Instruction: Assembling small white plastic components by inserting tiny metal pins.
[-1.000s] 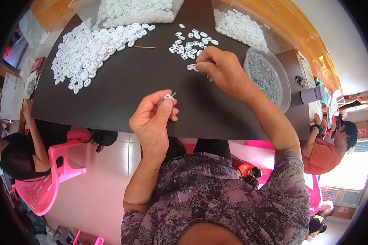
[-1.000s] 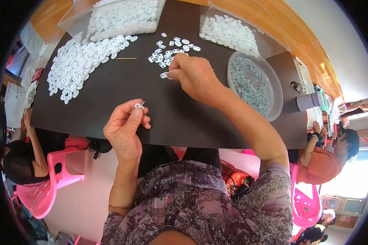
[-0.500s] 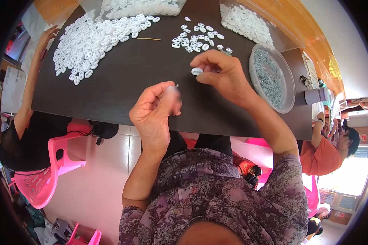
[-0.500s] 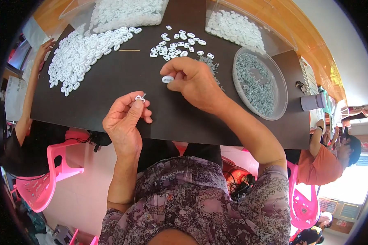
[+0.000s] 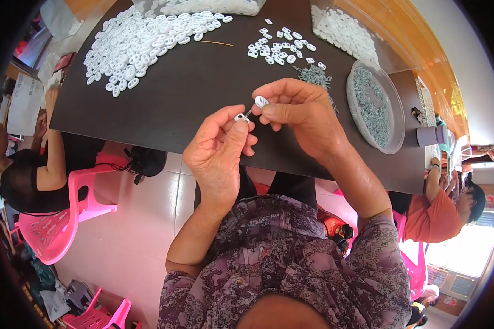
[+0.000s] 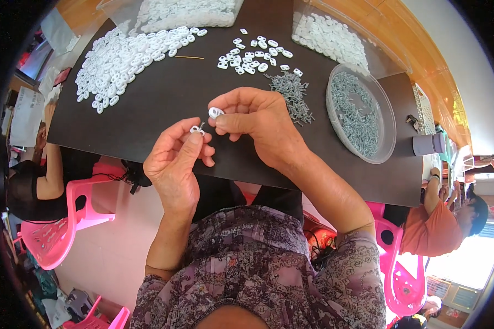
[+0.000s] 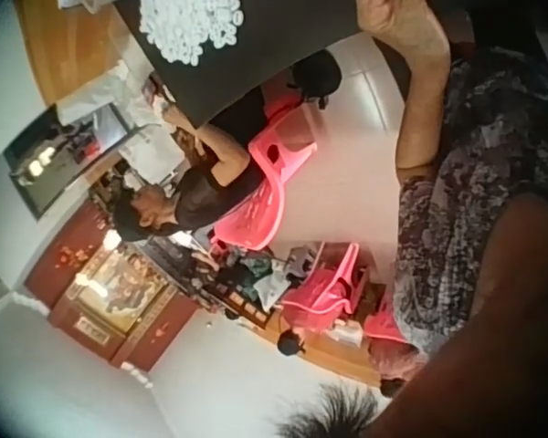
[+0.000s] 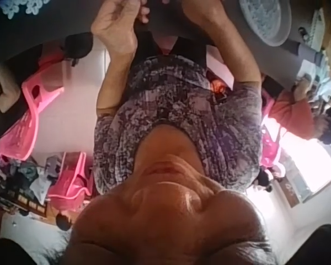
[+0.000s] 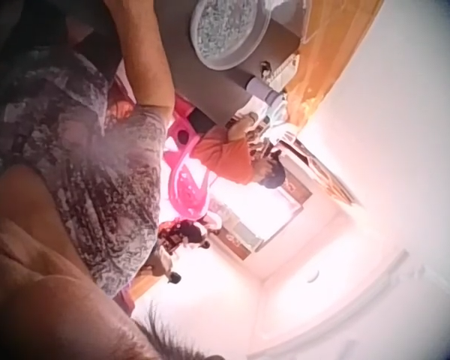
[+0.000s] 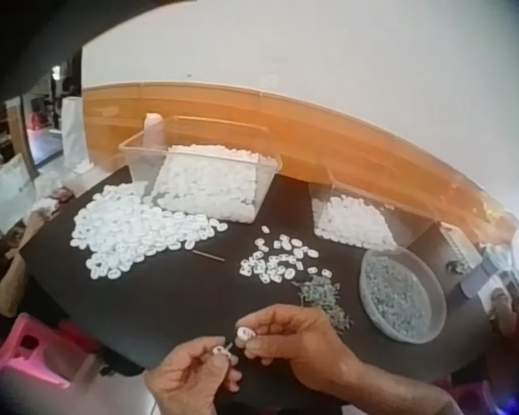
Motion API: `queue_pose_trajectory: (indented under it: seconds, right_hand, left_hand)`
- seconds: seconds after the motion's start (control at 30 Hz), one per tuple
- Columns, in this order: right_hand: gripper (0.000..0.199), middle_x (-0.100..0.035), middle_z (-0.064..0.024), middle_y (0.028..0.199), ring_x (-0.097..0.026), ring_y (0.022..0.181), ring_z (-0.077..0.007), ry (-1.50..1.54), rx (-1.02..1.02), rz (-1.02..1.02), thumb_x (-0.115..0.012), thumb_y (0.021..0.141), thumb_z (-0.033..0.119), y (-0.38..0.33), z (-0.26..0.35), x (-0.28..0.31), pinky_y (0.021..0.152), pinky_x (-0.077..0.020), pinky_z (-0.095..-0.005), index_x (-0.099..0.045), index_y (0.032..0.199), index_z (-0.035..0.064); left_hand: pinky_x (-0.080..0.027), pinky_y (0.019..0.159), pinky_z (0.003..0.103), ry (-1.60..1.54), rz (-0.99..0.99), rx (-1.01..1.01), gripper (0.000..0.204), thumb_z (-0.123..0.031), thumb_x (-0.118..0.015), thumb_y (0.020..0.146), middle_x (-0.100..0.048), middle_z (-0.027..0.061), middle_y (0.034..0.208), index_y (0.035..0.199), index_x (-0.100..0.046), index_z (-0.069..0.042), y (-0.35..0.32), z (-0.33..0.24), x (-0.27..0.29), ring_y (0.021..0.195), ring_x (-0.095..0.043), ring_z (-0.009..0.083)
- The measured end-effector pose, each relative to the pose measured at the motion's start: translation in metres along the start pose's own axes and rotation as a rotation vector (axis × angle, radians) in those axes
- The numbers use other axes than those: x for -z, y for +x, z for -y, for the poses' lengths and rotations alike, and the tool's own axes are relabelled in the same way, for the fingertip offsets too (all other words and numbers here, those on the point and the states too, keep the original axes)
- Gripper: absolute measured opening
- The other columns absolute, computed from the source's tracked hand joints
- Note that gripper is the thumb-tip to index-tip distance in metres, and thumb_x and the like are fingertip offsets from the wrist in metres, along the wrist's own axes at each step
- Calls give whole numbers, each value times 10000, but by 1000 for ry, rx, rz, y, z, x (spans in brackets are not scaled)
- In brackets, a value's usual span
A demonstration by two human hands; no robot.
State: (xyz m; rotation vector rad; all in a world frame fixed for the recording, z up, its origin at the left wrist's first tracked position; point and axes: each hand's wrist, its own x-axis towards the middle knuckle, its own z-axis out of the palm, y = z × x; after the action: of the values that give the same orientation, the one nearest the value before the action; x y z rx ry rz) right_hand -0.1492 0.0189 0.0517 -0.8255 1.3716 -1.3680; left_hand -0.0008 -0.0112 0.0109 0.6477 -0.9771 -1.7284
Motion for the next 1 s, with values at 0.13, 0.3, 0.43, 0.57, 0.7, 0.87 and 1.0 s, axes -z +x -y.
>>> queue_pose_trajectory:
  seconds: [0.13, 0.3, 0.43, 0.57, 0.7, 0.87, 1.0]
  right_hand:
    - [218, -647, -58, 735, -571, 604, -95, -26, -27, -10, -683, 742, 32, -3, 5, -2, 517, -414, -200, -649, 949, -25]
    - [156, -659, -79, 756, -592, 625, -103, -29, 16, -23, -655, 768, 26, -6, 2, -2, 527, -437, -201, -657, 912, -35]
    - [148, -667, -105, 776, -609, 637, -112, 5, -8, -12, -633, 791, 40, -8, 3, -3, 532, -455, -203, -650, 903, -55]
    - [163, -662, -108, 774, -605, 638, -114, 23, -74, -14, -628, 794, 55, -8, 5, -4, 536, -448, -204, -635, 902, -66]
    - [163, -651, -104, 785, -597, 650, -115, 42, -118, -38, -629, 786, 74, -8, 5, -7, 543, -436, -208, -620, 890, -51]
    - [153, -640, -92, 783, -578, 641, -105, 57, -96, -76, -627, 775, 74, -8, 5, -12, 541, -424, -205, -615, 876, -40]
    - [148, -633, -70, 757, -557, 631, -85, -4, -41, -103, -627, 771, 69, -10, 7, -16, 537, -415, -199, -616, 878, -33]
  left_hand:
    - [-473, 537, 197, 24, 17, -5, 178, -7, -580, 873, -632, 96, 834, 1040, -583, 55, -5, 1, 3, 649, -583, 90]
    - [-470, 537, 194, 37, 31, -12, 169, -2, -576, 873, -622, 76, 813, 1033, -583, 53, -8, 2, 2, 648, -582, 86]
    - [-466, 536, 191, 40, 27, -3, 167, -6, -578, 873, -608, 55, 788, 1031, -584, 47, -9, 1, 1, 649, -580, 80]
    - [-463, 534, 188, 38, 25, 0, 165, -10, -581, 872, -608, 52, 792, 1028, -584, 42, -10, 1, 1, 653, -577, 75]
    - [-468, 522, 205, 57, 10, -12, 157, -19, -586, 869, -615, 65, 786, 1009, -588, 53, -11, 1, 0, 636, -581, 93]
    - [-475, 513, 218, 106, -9, -26, 154, -25, -588, 869, -626, 88, 783, 993, -591, 66, -12, -1, -1, 616, -581, 109]
    - [-472, 517, 214, 94, -13, -11, 156, -20, -586, 869, -636, 98, 796, 999, -585, 65, -11, -1, -1, 610, -577, 105]
